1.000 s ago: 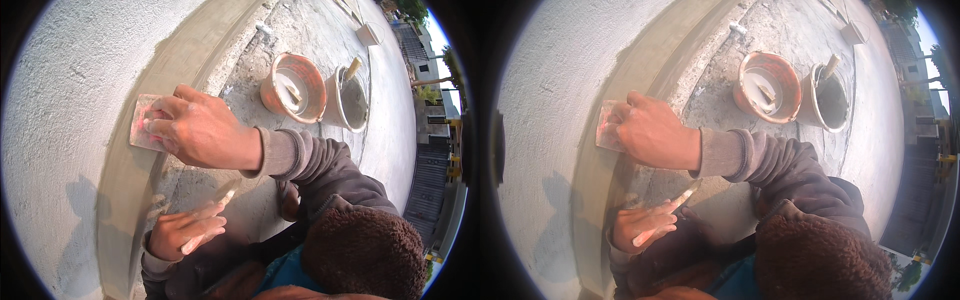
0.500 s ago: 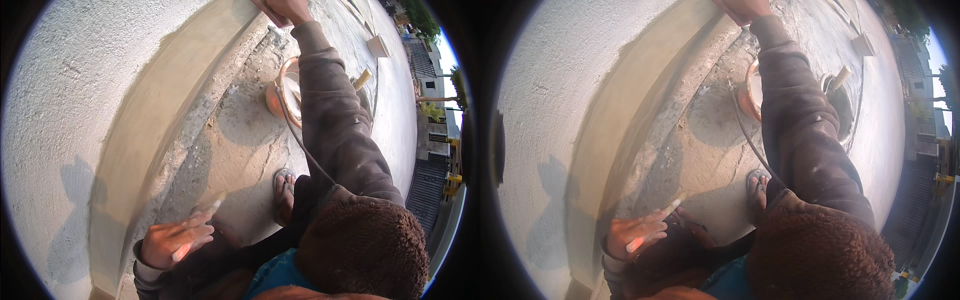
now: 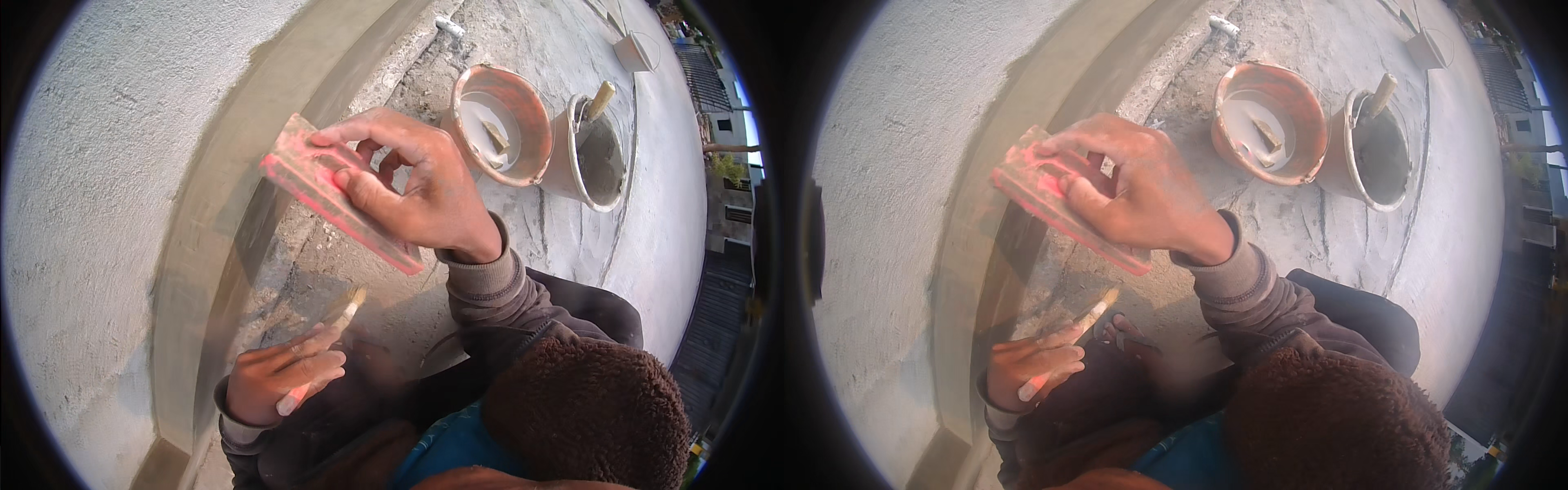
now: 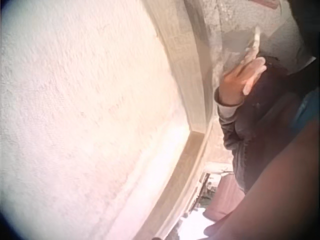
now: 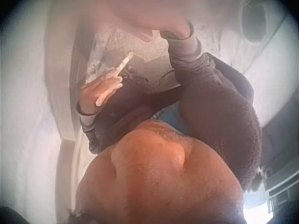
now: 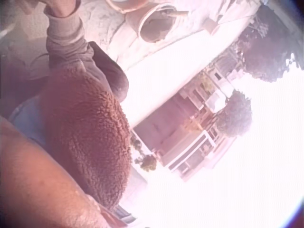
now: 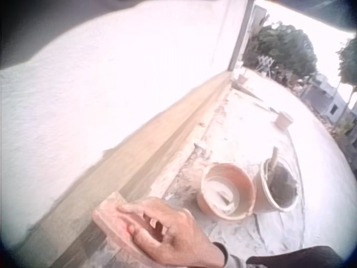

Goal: The person applies plaster to a curved wall section using a trowel and brush. They repeatedly smooth the surface and occasionally dip the brush into a bucket of water.

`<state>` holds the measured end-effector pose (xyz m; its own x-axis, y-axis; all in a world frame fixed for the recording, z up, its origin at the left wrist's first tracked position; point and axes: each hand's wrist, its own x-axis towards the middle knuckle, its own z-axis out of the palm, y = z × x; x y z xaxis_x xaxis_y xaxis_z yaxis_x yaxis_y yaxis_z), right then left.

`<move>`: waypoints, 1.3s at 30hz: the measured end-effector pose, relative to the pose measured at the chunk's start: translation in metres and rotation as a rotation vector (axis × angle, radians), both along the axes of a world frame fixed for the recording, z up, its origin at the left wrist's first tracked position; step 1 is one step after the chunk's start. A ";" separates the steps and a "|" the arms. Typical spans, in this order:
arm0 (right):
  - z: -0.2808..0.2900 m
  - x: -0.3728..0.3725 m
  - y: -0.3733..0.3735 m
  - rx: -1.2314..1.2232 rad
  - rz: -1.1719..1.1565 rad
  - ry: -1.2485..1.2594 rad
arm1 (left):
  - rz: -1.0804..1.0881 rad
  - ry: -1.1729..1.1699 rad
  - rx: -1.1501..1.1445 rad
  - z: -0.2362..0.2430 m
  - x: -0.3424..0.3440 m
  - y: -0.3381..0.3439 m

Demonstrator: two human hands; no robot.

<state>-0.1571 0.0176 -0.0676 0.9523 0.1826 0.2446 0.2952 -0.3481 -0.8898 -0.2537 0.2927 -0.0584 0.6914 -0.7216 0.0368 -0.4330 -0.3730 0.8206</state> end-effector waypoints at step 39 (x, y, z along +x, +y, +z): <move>-0.101 0.148 0.011 1.138 -0.552 -0.101 | 0.251 -0.107 0.048 0.034 -0.040 0.049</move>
